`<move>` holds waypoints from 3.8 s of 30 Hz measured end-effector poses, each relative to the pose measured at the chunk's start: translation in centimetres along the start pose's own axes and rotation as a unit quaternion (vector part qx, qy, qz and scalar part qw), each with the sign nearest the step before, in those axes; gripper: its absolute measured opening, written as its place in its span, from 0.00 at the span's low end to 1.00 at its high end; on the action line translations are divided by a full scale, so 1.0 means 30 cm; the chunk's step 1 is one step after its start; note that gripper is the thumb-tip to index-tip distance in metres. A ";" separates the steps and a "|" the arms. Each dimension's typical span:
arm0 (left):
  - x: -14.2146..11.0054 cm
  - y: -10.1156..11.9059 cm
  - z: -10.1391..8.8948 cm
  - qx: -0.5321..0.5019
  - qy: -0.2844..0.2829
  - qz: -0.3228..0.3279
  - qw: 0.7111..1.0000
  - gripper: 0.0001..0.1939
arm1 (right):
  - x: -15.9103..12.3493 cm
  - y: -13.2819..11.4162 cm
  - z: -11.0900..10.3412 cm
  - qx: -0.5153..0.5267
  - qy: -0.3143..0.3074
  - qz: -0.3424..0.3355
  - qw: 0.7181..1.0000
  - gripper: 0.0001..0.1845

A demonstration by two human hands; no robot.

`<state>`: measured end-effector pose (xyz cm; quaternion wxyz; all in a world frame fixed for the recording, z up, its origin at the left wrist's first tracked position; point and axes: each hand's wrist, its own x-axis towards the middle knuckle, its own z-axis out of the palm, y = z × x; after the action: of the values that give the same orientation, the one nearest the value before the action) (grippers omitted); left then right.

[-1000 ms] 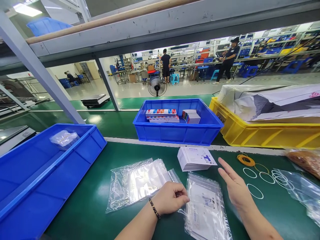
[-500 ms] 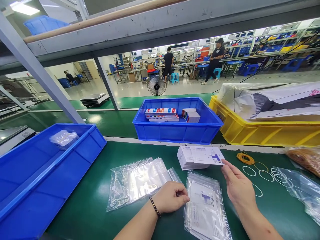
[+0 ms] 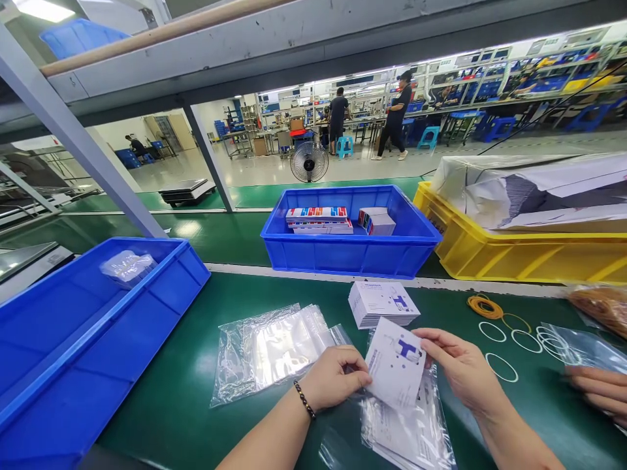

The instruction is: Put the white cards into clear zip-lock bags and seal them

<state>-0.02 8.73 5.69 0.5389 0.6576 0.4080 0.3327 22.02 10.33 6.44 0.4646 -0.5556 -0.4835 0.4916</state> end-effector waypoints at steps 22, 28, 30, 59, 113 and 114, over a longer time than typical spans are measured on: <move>0.000 0.014 0.045 -0.166 0.113 -0.101 0.974 0.13 | -0.077 -0.039 0.078 -0.182 -0.279 -0.054 0.941 0.09; -0.006 0.012 0.057 -0.143 0.125 -0.084 0.978 0.10 | -0.084 -0.046 0.084 -0.201 -0.314 -0.105 0.922 0.16; -0.004 0.014 0.057 -0.157 0.122 -0.087 0.976 0.11 | -0.084 -0.038 0.081 -0.192 -0.296 -0.092 0.931 0.12; -0.013 0.026 0.005 0.000 0.085 -0.029 0.996 0.11 | -0.088 -0.054 0.106 -0.221 -0.148 -0.127 0.956 0.15; -0.008 0.015 0.044 0.005 0.108 -0.074 0.991 0.12 | -0.132 0.010 0.199 -0.329 -0.157 -0.283 0.887 0.12; -0.009 0.016 0.045 0.014 0.102 -0.067 0.992 0.12 | -0.134 0.005 0.200 -0.321 -0.158 -0.268 0.894 0.13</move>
<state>1.13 7.85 5.90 0.5061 0.5989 0.5085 0.3557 15.86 6.55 6.18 0.2924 -0.4387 -0.8129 0.2475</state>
